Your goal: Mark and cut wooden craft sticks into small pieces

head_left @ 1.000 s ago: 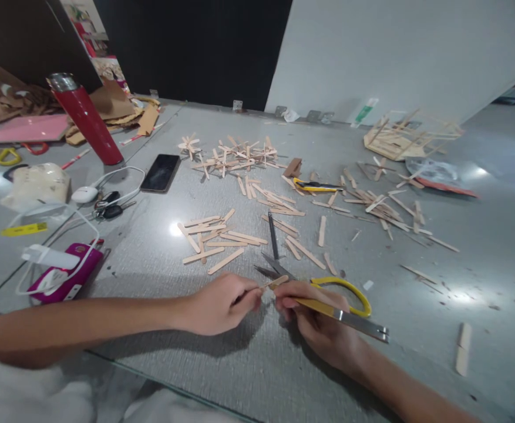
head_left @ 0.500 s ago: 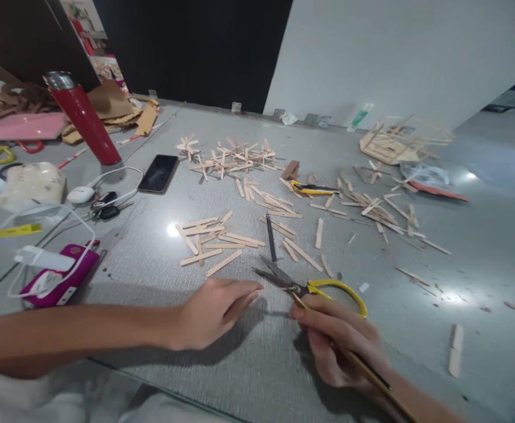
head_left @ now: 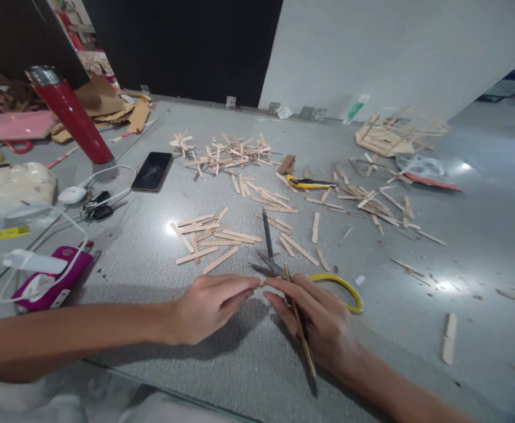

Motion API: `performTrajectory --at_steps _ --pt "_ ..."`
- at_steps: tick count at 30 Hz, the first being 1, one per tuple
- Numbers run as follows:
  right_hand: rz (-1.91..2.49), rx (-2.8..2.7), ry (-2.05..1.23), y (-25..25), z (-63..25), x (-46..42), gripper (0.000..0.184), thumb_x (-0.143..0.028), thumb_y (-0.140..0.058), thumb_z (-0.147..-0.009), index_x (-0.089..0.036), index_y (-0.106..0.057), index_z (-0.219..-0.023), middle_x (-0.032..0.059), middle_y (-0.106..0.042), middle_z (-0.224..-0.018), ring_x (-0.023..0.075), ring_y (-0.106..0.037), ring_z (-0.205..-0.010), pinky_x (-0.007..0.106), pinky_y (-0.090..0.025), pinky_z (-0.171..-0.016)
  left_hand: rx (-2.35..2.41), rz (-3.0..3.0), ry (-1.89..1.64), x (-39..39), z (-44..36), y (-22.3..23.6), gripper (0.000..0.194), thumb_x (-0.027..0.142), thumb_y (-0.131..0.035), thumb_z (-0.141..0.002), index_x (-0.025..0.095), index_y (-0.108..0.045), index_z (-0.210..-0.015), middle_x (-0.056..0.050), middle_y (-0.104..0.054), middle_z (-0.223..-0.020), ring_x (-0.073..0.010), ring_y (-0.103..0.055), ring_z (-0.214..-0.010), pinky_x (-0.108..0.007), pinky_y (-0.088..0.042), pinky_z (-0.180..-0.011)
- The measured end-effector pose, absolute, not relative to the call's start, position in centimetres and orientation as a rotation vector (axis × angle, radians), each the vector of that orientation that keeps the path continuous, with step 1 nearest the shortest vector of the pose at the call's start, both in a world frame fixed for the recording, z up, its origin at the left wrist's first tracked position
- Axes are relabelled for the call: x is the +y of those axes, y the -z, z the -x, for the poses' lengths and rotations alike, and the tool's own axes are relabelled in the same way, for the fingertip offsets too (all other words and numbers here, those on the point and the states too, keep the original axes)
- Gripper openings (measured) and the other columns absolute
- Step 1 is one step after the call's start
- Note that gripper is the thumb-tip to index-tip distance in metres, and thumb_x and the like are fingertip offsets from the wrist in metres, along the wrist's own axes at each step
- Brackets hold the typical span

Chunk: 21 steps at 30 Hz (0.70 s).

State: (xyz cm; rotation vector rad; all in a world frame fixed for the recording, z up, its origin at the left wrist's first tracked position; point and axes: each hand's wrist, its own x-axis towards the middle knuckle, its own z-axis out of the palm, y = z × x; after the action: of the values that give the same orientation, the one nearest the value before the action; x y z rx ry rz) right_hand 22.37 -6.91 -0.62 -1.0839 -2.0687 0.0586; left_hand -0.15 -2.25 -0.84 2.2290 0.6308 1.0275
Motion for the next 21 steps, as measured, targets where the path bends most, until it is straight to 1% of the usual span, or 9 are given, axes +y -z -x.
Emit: performTrajectory --at_steps 3,7,11,15,17,20,21 --pt "1.096 -2.07 -0.026 0.54 -22.05 -6.91 0.012 -0.021 -0.059 -0.107 -0.019 -0.07 -0.11 0.0018 -0.068 -0.073 0.0146 -0.064 -0.058 0.026 -0.049 -0.054 0.623 -2.217 -1.011 -2.38 0.16 0.98 0.024 0.018 -0.054 -0.109 0.016 -0.073 -0.122 -0.006 -0.081 -0.086 -0.0162 -0.079 -0.08 -0.025 -0.065 -0.081" --pt "1.111 -2.064 0.015 0.54 -21.77 -6.82 0.015 -0.016 -0.056 -0.106 -0.018 -0.071 -0.102 0.0011 -0.065 -0.07 0.0145 -0.063 -0.056 0.025 -0.047 -0.052 0.615 -2.208 -1.011 -2.39 0.14 1.1 0.024 0.018 -0.054 -0.109 0.013 -0.074 -0.12 -0.006 -0.079 -0.079 -0.0151 -0.075 -0.07 -0.023 -0.063 -0.071" --pt "1.108 -2.065 -0.018 0.7 -21.69 -6.76 0.015 -0.011 -0.054 -0.104 -0.019 -0.067 -0.102 0.0011 -0.067 -0.071 0.0152 -0.064 -0.057 0.026 -0.048 -0.054 0.639 -2.161 -1.006 -2.34 -0.02 0.83 0.022 0.018 -0.055 -0.108 0.013 -0.075 -0.116 -0.006 -0.08 -0.079 -0.0145 -0.075 -0.067 -0.023 -0.062 -0.07" --pt "1.161 -2.024 -0.055 1.06 -21.85 -6.7 0.015 -0.013 -0.051 -0.104 -0.022 -0.062 -0.098 -0.0002 -0.068 -0.072 0.0144 -0.064 -0.056 0.026 -0.049 -0.055 0.652 -2.11 -1.007 -2.28 -0.17 0.55 0.02 0.016 -0.057 -0.105 0.013 -0.076 -0.112 -0.007 -0.08 -0.079 -0.0136 -0.074 -0.062 -0.022 -0.061 -0.064" --pt "1.209 -1.98 -0.045 1.11 -22.03 -6.6 0.014 -0.015 -0.051 -0.105 -0.022 -0.062 -0.101 0.0001 -0.069 -0.074 0.0147 -0.066 -0.058 0.025 -0.051 -0.056 0.652 -2.056 -1.019 -2.26 -0.18 0.47 0.02 0.014 -0.057 -0.104 0.013 -0.076 -0.111 -0.008 -0.081 -0.083 -0.0123 -0.073 -0.059 -0.02 -0.06 -0.06" --pt "1.244 -1.933 -0.064 0.88 -22.3 -6.43 0.014 -0.017 -0.052 -0.106 -0.02 -0.064 -0.112 0.0017 -0.071 -0.077 0.0148 -0.067 -0.059 0.025 -0.053 -0.056 0.661 -1.929 -1.013 -2.2 -0.11 0.3 0.019 0.013 -0.057 -0.102 0.012 -0.075 -0.11 -0.01 -0.081 -0.09 -0.0103 -0.072 -0.056 -0.017 -0.057 -0.055" --pt "1.234 -1.941 -0.092 0.75 -22.35 -6.39 0.015 -0.018 -0.053 -0.106 -0.02 -0.065 -0.113 0.0019 -0.071 -0.077 0.0145 -0.066 -0.058 0.025 -0.052 -0.055 0.673 -1.877 -1.003 -2.17 -0.09 0.22 0.019 0.014 -0.057 -0.101 0.011 -0.075 -0.109 -0.01 -0.081 -0.09 -0.01 -0.072 -0.056 -0.017 -0.057 -0.054"
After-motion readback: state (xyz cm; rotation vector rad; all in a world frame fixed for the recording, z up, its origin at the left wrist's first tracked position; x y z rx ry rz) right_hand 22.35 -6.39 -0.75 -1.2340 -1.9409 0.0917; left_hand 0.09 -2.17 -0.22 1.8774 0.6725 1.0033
